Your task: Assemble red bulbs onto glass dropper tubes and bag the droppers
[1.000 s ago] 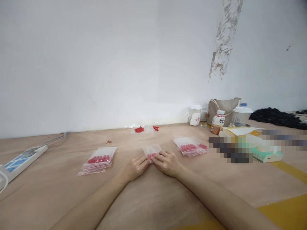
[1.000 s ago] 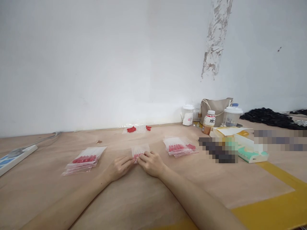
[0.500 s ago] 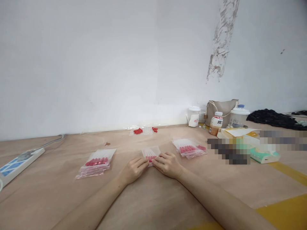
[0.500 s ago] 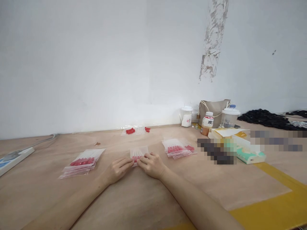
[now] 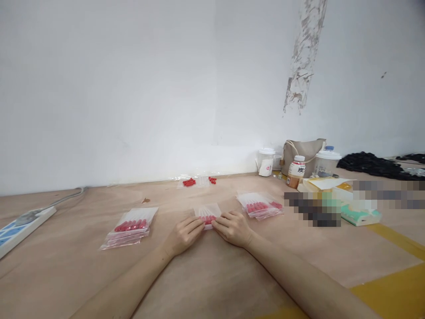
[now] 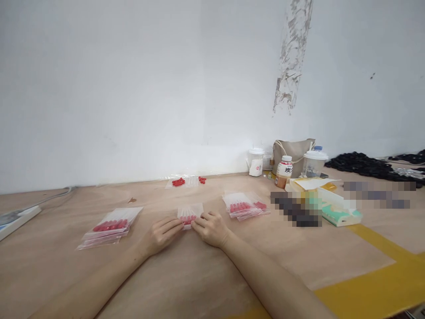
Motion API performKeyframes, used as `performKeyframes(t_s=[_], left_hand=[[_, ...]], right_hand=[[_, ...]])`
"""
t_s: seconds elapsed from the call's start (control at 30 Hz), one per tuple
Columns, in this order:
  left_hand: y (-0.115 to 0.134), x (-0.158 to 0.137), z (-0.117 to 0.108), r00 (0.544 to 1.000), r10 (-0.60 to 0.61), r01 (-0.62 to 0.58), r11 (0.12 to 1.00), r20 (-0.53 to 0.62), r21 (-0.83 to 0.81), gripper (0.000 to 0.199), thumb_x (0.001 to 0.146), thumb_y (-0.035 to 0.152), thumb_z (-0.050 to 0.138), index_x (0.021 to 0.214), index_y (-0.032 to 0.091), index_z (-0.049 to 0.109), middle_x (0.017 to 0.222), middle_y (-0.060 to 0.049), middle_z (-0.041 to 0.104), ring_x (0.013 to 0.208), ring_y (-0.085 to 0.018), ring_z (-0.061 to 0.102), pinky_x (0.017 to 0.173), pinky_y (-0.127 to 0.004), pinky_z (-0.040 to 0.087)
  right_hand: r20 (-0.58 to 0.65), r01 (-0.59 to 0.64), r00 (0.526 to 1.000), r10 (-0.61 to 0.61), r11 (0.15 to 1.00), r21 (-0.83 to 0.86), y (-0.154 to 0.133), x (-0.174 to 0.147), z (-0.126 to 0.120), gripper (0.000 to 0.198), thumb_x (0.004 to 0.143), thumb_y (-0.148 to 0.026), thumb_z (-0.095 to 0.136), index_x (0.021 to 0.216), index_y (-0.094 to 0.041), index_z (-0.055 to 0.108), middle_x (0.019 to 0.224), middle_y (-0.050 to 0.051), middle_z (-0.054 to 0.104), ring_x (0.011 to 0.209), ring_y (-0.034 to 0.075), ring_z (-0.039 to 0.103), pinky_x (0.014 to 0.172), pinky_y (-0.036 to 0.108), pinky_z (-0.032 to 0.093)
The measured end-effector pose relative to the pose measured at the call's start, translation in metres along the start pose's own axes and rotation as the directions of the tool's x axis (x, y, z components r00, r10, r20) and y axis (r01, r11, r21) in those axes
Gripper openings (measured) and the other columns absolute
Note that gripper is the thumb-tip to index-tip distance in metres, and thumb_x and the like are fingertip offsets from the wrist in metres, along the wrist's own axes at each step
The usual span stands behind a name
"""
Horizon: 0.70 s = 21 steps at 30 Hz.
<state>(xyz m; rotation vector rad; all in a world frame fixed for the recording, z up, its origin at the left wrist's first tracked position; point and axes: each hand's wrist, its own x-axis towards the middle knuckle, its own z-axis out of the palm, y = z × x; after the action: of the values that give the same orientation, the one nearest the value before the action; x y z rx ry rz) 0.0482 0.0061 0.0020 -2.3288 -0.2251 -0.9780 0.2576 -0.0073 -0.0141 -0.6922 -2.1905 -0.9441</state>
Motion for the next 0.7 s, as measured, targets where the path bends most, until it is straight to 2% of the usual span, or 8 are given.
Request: performKeyframes(t_s=[0.2, 0.5, 0.7], left_hand=[[0.004, 0.002, 0.002, 1.000, -0.011, 0.011, 1.000, -0.015, 0.007, 0.017, 0.084, 0.009, 0.043, 0.090, 0.012, 0.059, 0.085, -0.008, 0.067, 0.078, -0.016, 0.062, 0.071, -0.030, 0.053], [0.007, 0.003, 0.004, 0.999, 0.014, -0.014, 1.000, 0.049, 0.005, 0.021, 0.086, 0.009, 0.039, 0.094, 0.011, 0.058, 0.084, -0.009, 0.066, 0.078, -0.016, 0.061, 0.070, -0.029, 0.052], [0.007, 0.003, 0.003, 0.997, 0.013, -0.015, 1.000, 0.078, 0.027, 0.020, 0.086, 0.009, 0.039, 0.091, 0.010, 0.058, 0.086, -0.009, 0.065, 0.079, -0.018, 0.060, 0.072, -0.030, 0.050]], right_hand=[[-0.008, -0.008, 1.000, 0.007, 1.000, -0.009, -0.010, 0.008, 0.004, 0.015, 0.084, -0.020, 0.044, 0.081, -0.018, 0.058, 0.068, 0.001, 0.060, 0.065, 0.011, 0.048, 0.054, 0.026, 0.027], [-0.030, 0.111, 0.993, -0.113, 0.993, -0.047, -0.008, 0.006, 0.007, 0.016, 0.083, -0.016, 0.043, 0.077, -0.017, 0.058, 0.068, 0.002, 0.058, 0.066, 0.011, 0.047, 0.056, 0.027, 0.029], [-0.063, 0.122, 0.990, -0.128, 0.989, -0.083, -0.009, 0.007, 0.004, 0.017, 0.082, -0.015, 0.044, 0.073, -0.017, 0.058, 0.069, 0.001, 0.059, 0.065, 0.011, 0.046, 0.057, 0.028, 0.029]])
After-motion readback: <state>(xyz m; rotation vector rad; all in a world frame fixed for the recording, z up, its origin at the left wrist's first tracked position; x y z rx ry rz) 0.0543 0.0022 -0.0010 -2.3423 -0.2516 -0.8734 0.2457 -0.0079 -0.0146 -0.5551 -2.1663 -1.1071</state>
